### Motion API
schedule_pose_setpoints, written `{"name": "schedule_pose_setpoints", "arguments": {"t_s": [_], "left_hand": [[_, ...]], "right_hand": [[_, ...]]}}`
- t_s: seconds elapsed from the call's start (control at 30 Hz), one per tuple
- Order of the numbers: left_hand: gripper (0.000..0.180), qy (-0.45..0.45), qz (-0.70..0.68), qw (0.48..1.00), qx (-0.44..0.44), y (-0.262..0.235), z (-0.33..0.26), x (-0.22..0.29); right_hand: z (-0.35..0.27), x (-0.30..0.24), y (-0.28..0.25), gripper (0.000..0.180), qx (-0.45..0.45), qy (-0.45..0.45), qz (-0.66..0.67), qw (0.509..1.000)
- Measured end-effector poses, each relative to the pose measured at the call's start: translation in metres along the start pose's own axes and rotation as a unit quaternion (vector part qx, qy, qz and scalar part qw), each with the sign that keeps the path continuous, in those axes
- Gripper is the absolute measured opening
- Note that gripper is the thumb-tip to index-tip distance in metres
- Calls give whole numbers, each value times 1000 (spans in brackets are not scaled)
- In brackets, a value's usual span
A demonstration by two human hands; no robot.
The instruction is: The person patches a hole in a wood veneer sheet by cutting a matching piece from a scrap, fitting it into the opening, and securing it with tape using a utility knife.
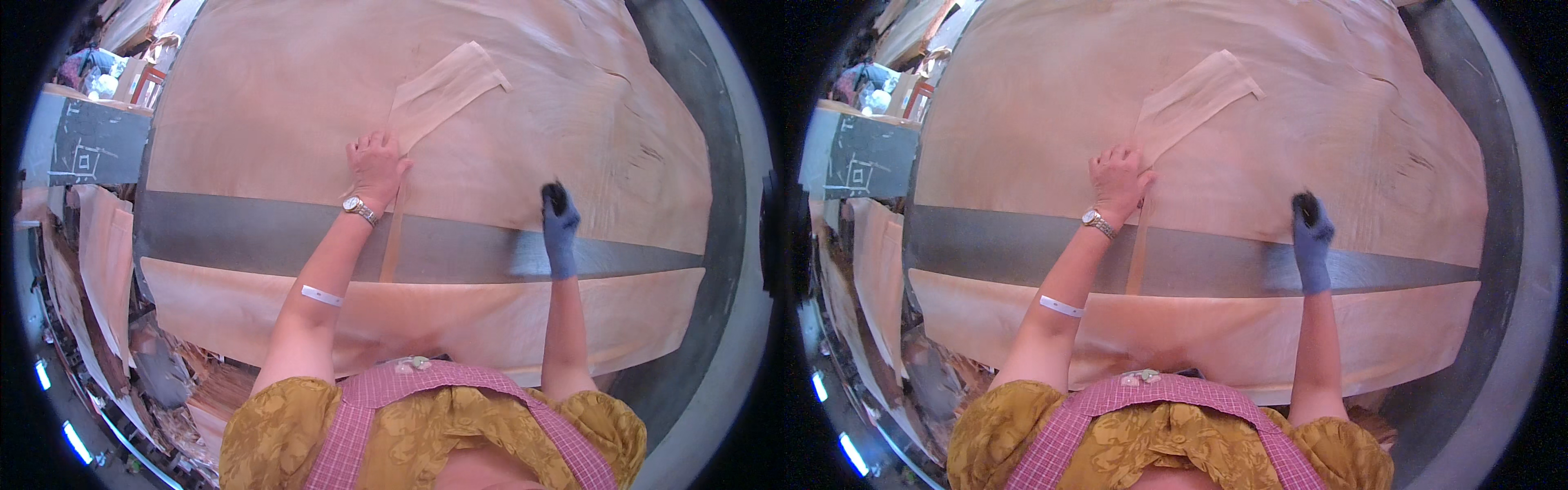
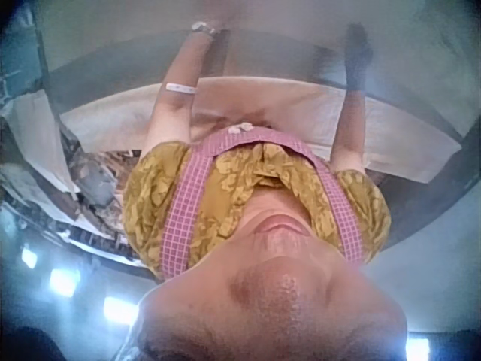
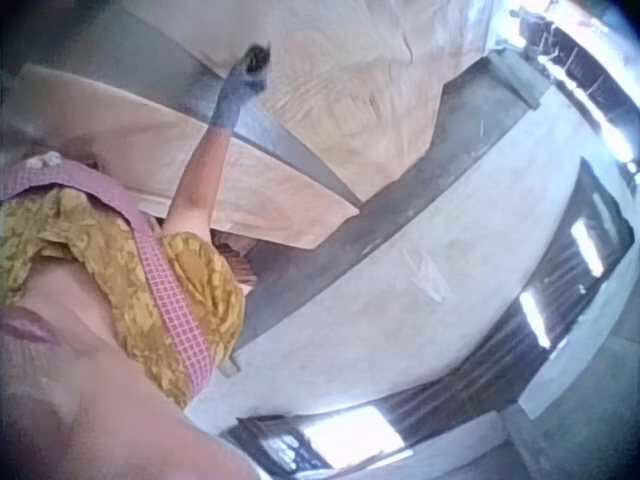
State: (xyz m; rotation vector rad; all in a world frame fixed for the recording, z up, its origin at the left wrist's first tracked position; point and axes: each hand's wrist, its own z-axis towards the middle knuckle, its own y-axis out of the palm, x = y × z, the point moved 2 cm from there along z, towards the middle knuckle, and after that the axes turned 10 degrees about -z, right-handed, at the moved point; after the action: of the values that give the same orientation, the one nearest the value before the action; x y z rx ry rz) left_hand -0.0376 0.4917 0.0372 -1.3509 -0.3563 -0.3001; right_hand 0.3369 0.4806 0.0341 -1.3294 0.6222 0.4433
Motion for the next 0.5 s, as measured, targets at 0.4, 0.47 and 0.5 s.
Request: {"name": "schedule_pose_setpoints", "arguments": {"t_s": [0.4, 0.47, 0.5], "left_hand": [[8, 76, 18, 996, 33, -34, 4, -20], [6, 80, 34, 996, 33, -50, 4, -33], [6, 75, 50, 996, 28, -54, 2, -39]], "right_hand": [[144, -128, 106, 54, -75, -278, -188, 939], [145, -135, 110, 32, -57, -357, -215, 907], [146, -128, 116, 27, -77, -382, -253, 886]]}}
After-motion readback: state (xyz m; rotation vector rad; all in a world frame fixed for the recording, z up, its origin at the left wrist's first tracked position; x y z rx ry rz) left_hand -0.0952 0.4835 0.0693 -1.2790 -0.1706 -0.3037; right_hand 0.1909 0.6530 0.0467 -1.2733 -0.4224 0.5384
